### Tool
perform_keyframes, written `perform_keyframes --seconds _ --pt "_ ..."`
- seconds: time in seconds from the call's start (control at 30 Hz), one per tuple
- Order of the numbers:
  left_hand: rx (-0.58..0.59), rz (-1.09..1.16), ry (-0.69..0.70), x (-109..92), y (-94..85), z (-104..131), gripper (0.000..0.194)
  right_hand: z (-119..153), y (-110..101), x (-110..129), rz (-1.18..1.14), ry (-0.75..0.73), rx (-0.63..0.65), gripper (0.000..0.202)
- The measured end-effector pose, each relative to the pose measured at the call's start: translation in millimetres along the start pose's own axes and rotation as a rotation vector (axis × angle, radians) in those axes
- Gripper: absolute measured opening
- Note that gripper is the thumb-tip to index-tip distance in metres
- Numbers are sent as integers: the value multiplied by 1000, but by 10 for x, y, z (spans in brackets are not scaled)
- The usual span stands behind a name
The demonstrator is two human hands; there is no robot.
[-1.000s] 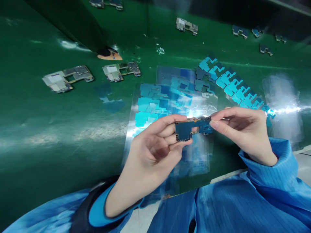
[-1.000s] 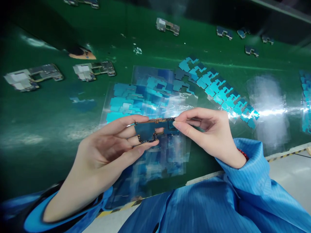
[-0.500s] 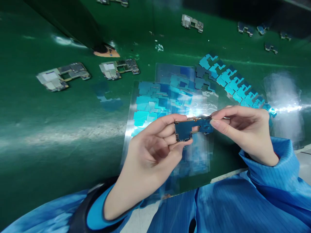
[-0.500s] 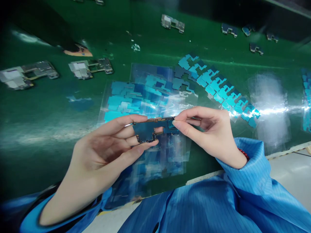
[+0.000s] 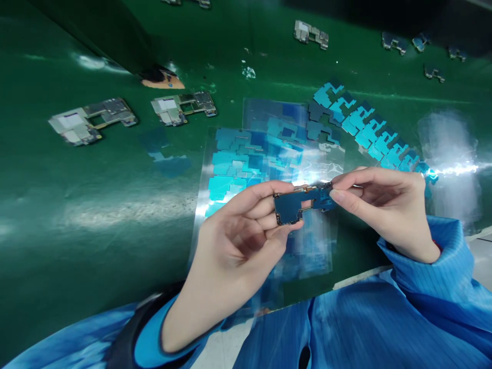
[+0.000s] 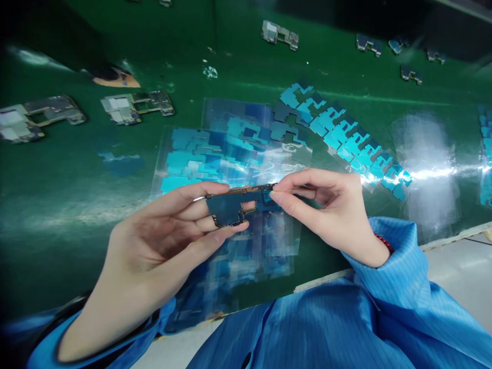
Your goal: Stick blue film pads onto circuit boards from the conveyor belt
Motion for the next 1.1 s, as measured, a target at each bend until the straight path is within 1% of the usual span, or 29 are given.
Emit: perform_keyframes --seconds 0.17,0.33,0.4,0.57,0.7,0.87,0.97,1.1 --pt "-12 -15 -36 -14 5 10 29 -1 -1 0 1 6 -5 10" --pt "-63 -39 -110 -34 -1 55 28 -2 1 -2 2 4 0 10" --pt "-64 -38 -110 -29 -2 56 28 -2 5 -1 -8 -1 3 10" --pt "-36 -11 -24 -39 7 23 26 3 15 -10 -43 -3 15 10" --pt "-90 -42 -83 -9 -8 32 24 9 20 -31 -73 10 26 11" --pt "-127 -4 -67 -1 -2 39 23 7 26 -42 -90 17 33 13" --pt "-128 33 -60 14 0 30 22 6 35 -48 -104 24 38 15" --pt "-103 65 -85 32 0 16 19 11 34 -52 -129 16 29 15"
Point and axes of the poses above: each hand's wrist, its own z-axis away from the middle knuckle, its own y-axis out of the palm, x = y × z, the point moved 7 cm from there along -z, towards the middle knuckle, and after that the axes turned 6 degrees about -z, right-handed, at the moved point
